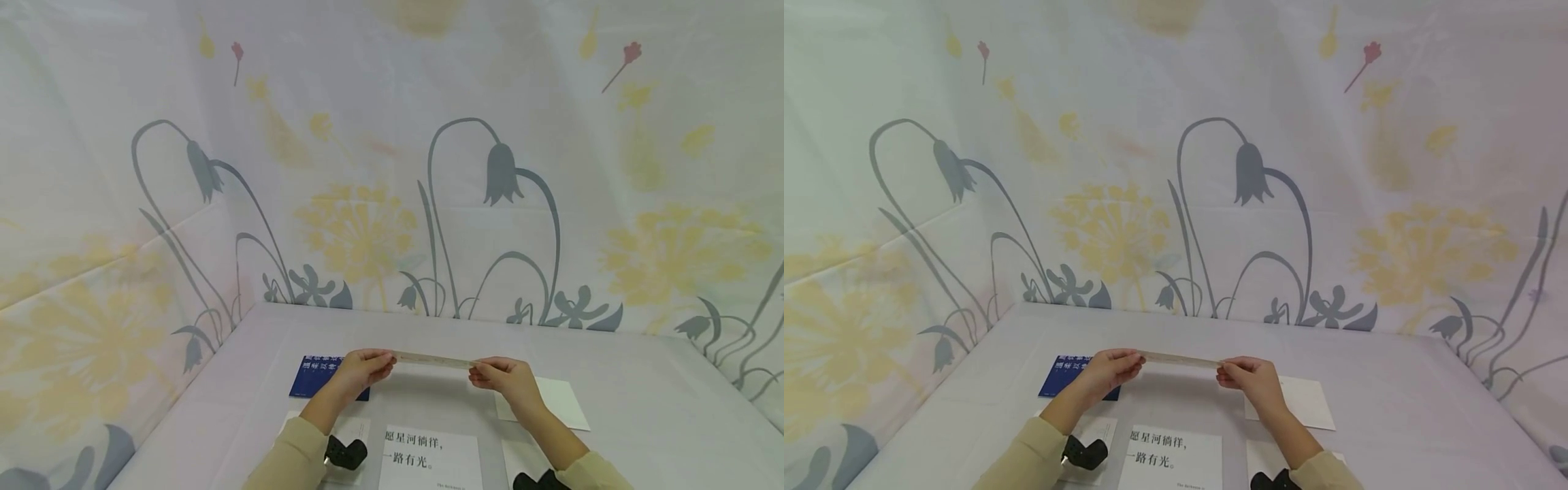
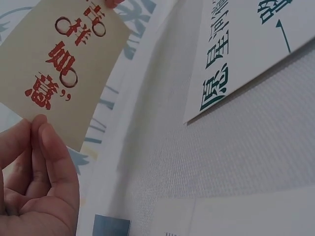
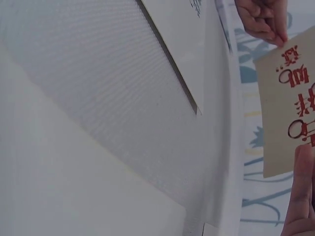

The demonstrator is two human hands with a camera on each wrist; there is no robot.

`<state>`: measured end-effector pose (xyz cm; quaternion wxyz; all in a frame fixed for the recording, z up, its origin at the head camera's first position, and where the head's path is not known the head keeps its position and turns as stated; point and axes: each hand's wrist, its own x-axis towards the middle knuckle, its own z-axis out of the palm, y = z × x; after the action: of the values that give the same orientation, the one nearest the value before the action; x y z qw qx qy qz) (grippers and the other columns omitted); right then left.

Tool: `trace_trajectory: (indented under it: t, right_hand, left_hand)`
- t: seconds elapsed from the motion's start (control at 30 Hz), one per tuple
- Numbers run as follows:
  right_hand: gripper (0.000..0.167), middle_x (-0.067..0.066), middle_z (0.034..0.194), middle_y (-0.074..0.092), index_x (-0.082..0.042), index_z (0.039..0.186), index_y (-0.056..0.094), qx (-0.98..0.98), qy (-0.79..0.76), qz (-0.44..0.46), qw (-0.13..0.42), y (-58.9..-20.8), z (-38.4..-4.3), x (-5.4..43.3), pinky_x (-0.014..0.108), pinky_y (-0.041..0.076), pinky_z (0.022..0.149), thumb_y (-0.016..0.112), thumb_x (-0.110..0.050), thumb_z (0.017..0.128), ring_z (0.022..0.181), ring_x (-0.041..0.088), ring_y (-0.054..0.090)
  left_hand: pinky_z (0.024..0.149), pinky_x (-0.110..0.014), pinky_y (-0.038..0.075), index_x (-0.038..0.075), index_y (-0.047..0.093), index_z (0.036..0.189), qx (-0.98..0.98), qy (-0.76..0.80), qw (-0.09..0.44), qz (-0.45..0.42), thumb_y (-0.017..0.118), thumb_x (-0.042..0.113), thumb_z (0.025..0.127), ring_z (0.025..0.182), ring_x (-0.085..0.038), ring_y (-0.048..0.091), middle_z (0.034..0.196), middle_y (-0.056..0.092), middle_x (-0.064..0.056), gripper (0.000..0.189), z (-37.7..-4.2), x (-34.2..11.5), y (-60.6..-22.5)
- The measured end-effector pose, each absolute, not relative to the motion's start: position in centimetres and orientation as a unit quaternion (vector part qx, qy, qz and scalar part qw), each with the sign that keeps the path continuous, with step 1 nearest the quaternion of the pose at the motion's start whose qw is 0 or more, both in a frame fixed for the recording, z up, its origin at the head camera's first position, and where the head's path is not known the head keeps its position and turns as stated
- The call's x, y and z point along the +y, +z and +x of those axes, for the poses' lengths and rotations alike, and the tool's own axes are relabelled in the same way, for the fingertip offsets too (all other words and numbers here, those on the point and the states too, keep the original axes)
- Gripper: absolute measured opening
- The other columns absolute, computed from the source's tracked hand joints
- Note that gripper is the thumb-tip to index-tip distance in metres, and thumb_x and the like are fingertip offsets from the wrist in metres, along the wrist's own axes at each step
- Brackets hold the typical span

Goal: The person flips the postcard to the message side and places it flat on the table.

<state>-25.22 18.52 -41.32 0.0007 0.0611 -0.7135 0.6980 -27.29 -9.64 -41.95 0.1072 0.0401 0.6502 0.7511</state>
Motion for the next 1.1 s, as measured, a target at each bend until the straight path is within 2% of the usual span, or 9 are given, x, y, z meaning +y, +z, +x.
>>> trace_trajectory:
  t: [0.13, 0.33, 0.67, 0.87, 1.1]
  right_hand:
    - [0.027, 0.028, 0.093, 0.065, 0.022, 0.104, 0.057, -0.713, 0.698, 0.061, -0.003, -41.39, -25.18, 18.54, 0.032, 0.055, 0.072, 0.059, -0.001, 0.089, 0.08, 0.029, 0.067]
    - [0.028, 0.028, 0.095, 0.064, 0.024, 0.106, 0.055, -0.714, 0.697, 0.06, -0.008, -41.39, -25.04, 18.4, 0.032, 0.055, 0.073, 0.058, 0.002, 0.088, 0.081, 0.029, 0.067]
    - [0.022, 0.017, 0.089, 0.067, 0.019, 0.103, 0.06, -0.73, 0.682, 0.047, -0.005, -41.38, -25.21, 18.37, 0.03, 0.054, 0.073, 0.056, 0.003, 0.088, 0.076, 0.019, 0.068]
    - [0.021, 0.013, 0.089, 0.067, 0.016, 0.102, 0.062, -0.73, 0.683, 0.037, -0.004, -41.26, -25.18, 18.27, 0.028, 0.054, 0.073, 0.059, 0.002, 0.087, 0.073, 0.018, 0.068]
    - [0.021, 0.013, 0.092, 0.065, 0.017, 0.101, 0.062, -0.731, 0.682, 0.028, 0.006, -41.12, -25.03, 18.12, 0.029, 0.055, 0.069, 0.06, 0.002, 0.086, 0.071, 0.015, 0.066]
  left_hand:
    - [0.078, -0.024, 0.052, -0.013, 0.058, 0.113, 0.637, 0.762, 0.111, 0.038, 0.058, 0.006, 0.092, 0.086, -0.014, 0.063, 0.093, 0.067, -0.007, 0.028, -27.35, -9.67, -41.97]
    - [0.078, -0.024, 0.052, -0.012, 0.058, 0.113, 0.633, 0.766, 0.108, 0.032, 0.059, 0.008, 0.091, 0.088, -0.016, 0.064, 0.102, 0.066, -0.015, 0.03, -27.29, -9.73, -42.02]
    - [0.077, -0.024, 0.052, -0.013, 0.057, 0.114, 0.628, 0.77, 0.109, 0.01, 0.06, 0.007, 0.09, 0.078, -0.01, 0.063, 0.098, 0.067, -0.011, 0.031, -27.13, -9.72, -41.85]
    - [0.077, -0.024, 0.052, -0.012, 0.056, 0.117, 0.639, 0.762, 0.104, 0.007, 0.059, 0.007, 0.091, 0.078, -0.009, 0.061, 0.095, 0.066, -0.006, 0.032, -27.15, -9.7, -41.72]
    - [0.075, -0.023, 0.052, -0.011, 0.058, 0.116, 0.655, 0.748, 0.1, 0.008, 0.06, 0.007, 0.09, 0.079, -0.01, 0.061, 0.097, 0.066, -0.007, 0.032, -26.98, -9.73, -41.87]
